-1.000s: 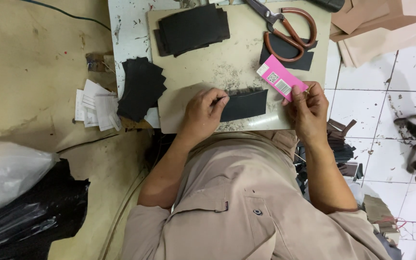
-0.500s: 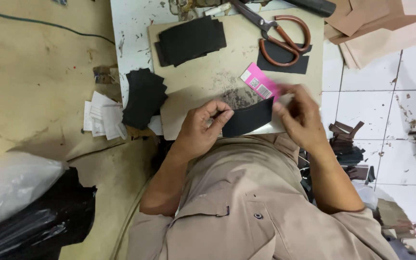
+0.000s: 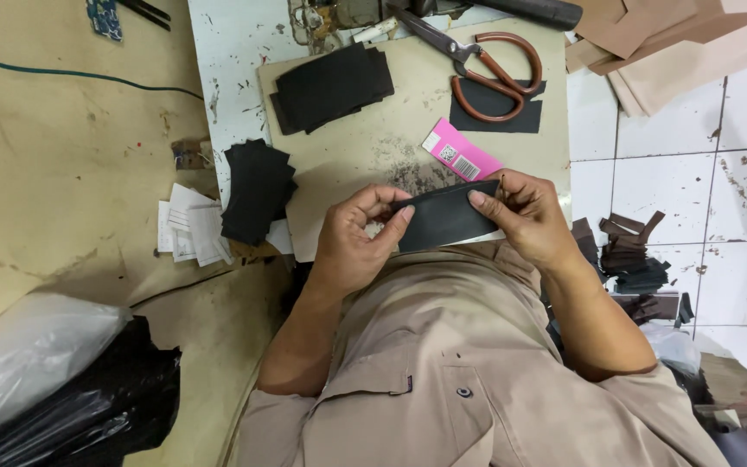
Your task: Trimming leather pieces using scissors and a template
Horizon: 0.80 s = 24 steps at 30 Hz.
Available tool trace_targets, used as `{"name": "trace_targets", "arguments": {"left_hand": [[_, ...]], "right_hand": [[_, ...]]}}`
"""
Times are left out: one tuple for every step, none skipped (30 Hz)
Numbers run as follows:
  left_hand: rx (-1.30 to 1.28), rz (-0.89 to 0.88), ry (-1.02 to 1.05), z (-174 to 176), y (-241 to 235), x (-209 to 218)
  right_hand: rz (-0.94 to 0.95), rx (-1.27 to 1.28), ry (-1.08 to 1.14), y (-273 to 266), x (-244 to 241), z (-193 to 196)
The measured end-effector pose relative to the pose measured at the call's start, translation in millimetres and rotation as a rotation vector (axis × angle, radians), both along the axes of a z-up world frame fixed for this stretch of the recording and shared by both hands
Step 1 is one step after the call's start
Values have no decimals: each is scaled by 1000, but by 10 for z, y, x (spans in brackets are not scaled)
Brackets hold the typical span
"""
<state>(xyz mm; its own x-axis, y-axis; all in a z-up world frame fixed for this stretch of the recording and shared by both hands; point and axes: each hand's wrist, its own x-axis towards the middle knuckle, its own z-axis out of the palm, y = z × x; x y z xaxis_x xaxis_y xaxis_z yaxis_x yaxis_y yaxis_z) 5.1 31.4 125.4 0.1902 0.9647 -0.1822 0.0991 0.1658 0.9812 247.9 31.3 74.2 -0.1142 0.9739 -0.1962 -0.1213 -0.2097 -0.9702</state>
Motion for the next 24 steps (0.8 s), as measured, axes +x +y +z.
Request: {"name": "trace_targets", "arguments": {"left_hand": [[0,1,1,-32,3,-5],[-5,-10,-22,-64,6,-11],[-10,-20,-45,-95,10,-17],[-10,-20,-44,-132,6,-9],[-25,0,-84,-169,0,-2],[-40,21,-124,-208,-6,5],[-40,22,-124,-246,-9,10],[-57,40,-176,-286,-11,15],[-74,58,-228,-326,-15,20],[-74,58,-228,-365,-24,33],[-86,106,-279,-404,-33,46],[-98,153,-331,-443,-41,59],[-99,154,-331,-461,-46,71],[-103,177,-349,-479,-50,82],[-108,201,-366,-497,-56,91],[-108,202,-366,-492,-55,86],[-99,230,-367,-486,-57,80],[-91,257,-368,-481,-59,73],[-93,259,-369,-450,-59,73],[-83,263,-368,-421,-58,75],[-75,263,-368,-395,-60,80],[-80,263,-370,-429,-66,83],[-89,262,-369,-462,-75,87],[-98,260,-368,-494,-85,91]], "right_hand": [[1,0,1,15,-22,38],[-9,-10,20,31,-45,77],[-19,-20,40,46,-68,116],[-19,-20,41,55,-82,127],[-17,-23,49,63,-96,137],[-15,-26,57,72,-110,147],[-14,-26,57,69,-112,134],[-15,-37,69,66,-115,121],[-15,-49,82,62,-117,107],[-15,-49,81,41,-92,33],[-11,-50,71,22,-67,-42],[-8,-50,61,2,-41,-116],[-7,-50,60,-22,17,-294],[8,-25,25,-47,74,-473],[25,1,-9,-70,129,-652],[26,0,-9,-3,92,-441],[29,112,-227,63,54,-229],[33,225,-444,129,16,-18],[35,223,-445,136,34,-39],[70,308,-697,144,54,-63],[105,389,-950,140,79,-86],[107,384,-952,153,42,-70],[150,338,-1040,163,5,-54],[193,291,-1128,174,-31,-38]]}}
